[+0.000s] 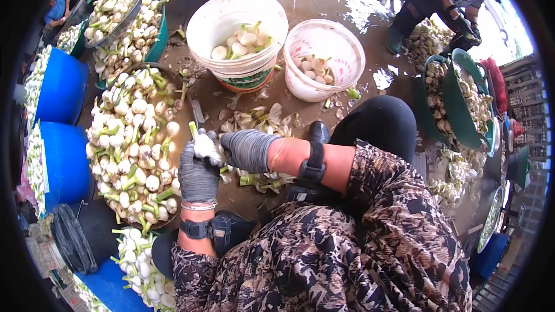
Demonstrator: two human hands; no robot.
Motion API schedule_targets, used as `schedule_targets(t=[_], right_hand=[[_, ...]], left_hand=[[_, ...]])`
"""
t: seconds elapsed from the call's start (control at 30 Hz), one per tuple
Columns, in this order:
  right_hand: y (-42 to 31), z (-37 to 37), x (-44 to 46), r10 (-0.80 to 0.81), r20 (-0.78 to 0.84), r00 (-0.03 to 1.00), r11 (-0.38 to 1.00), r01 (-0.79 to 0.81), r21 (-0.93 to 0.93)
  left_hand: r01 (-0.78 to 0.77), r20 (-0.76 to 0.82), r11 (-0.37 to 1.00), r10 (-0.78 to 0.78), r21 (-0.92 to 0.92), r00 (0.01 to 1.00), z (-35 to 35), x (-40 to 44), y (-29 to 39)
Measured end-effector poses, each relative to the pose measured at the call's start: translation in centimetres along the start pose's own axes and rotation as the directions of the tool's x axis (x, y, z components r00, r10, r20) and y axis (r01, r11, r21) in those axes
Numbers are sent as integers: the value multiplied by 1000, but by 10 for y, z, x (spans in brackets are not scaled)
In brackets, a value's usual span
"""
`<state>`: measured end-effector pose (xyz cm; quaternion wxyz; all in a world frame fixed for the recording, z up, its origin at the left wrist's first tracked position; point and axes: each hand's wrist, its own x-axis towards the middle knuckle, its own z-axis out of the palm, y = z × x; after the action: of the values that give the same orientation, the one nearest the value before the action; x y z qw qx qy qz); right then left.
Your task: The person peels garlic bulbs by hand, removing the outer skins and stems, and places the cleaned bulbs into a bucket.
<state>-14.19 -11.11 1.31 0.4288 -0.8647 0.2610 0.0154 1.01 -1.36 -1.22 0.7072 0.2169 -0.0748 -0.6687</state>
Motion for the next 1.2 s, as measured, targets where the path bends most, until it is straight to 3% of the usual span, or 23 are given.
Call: schedule_targets(t=[0.03, 0.07, 0.13, 0.2, 0.23, 0.27, 0.33, 0.4, 0.43, 0.47, 0.53, 0.6, 0.63, 0.73, 0.8, 0.87, 0.93, 1.0, 1.07, 1.1, 1.13, 1.17, 1.2], right_hand=[[-1, -1, -1, 35, 22, 999, 999, -36, 18], [-2, -6, -5, -2, 28, 1000, 989, 6, -148], [-14, -25, -13, 76, -50, 996, 978, -85, -189], [-15, -32, -17, 60, -366, 929, 990, -9, 140], [0, -25, -8, 11, -394, 919, 871, 185, 454], [-11, -31, -11, 92, -298, 950, 697, 153, 701], [-10, -34, -10, 99, -323, 941, 849, 89, 521], [-11, -32, -14, 56, -407, 912, 880, 147, 451], [-12, -32, -15, -43, -479, 877, 904, 238, 354], [-14, -35, -16, -55, -470, 881, 904, 243, 350], [-16, -42, -20, -210, -557, 804, 946, 311, 91], [-8, -40, -19, -289, -576, 765, 937, 350, -4], [-7, -38, -20, -314, -548, 775, 939, 339, -59], [-8, -33, -21, -354, -513, 782, 933, 337, -129], [-11, -32, -21, -387, -498, 776, 922, 340, -186], [-14, -33, -24, -382, -506, 773, 923, 344, -171], [-13, -36, -25, -376, -516, 770, 925, 347, -157], [-10, -40, -26, -387, -555, 736, 921, 338, -193], [-8, -50, -27, -332, -627, 705, 943, 249, -220], [-4, -61, -26, -328, -717, 615, 939, 131, -318], [12, -77, -25, -235, -800, 552, 966, 38, -257], [32, -101, -24, -195, -833, 517, 948, -118, -295], [49, -121, -27, 13, -859, 512, 925, -333, -185]], left_hand=[[-25, -184, 995, 42, 96, 982, -1, -4, -4], [-40, -206, 985, 74, 168, 976, -5, -3, -7], [-120, -208, 862, 251, 493, 945, 2, -4, -10], [-92, -160, 629, 332, 772, 930, 24, -6, -6], [-67, -131, 571, 300, 818, 945, 26, -6, -6], [-51, -145, 598, 275, 800, 950, 25, -5, -10], [-206, 146, 100, 423, 974, 895, 12, 0, -17], [-141, 70, 198, 327, 970, 942, 23, 0, -13], [80, -122, 169, 256, 982, 959, 29, 2, -6], [81, -126, 173, 269, 982, 955, 21, 1, -3], [212, -334, 533, 143, 819, 932, -6, 4, 3], [193, -347, 576, 169, 794, 922, -15, 9, 5], [21, -222, 610, 257, 792, 941, -19, 10, 4], [-109, -118, 522, 382, 846, 917, 15, 4, 2], [-191, 5, 343, 478, 920, 878, 24, 2, -3], [-153, -25, 313, 499, 937, 866, 19, 4, 0], [-37, -291, 518, 537, 855, 792, 26, 6, 9], [-181, -351, 671, 575, 719, 739, 12, 13, 21], [-158, -341, 663, 558, 732, 757, 7, 11, 23], [-129, -288, 659, 485, 741, 826, 6, 10, 20], [-98, -240, 655, 407, 750, 881, 6, 9, 11], [-15, -158, 504, 300, 863, 941, 8, 4, 1], [45, -104, 329, 165, 943, 981, 10, -2, -10]])
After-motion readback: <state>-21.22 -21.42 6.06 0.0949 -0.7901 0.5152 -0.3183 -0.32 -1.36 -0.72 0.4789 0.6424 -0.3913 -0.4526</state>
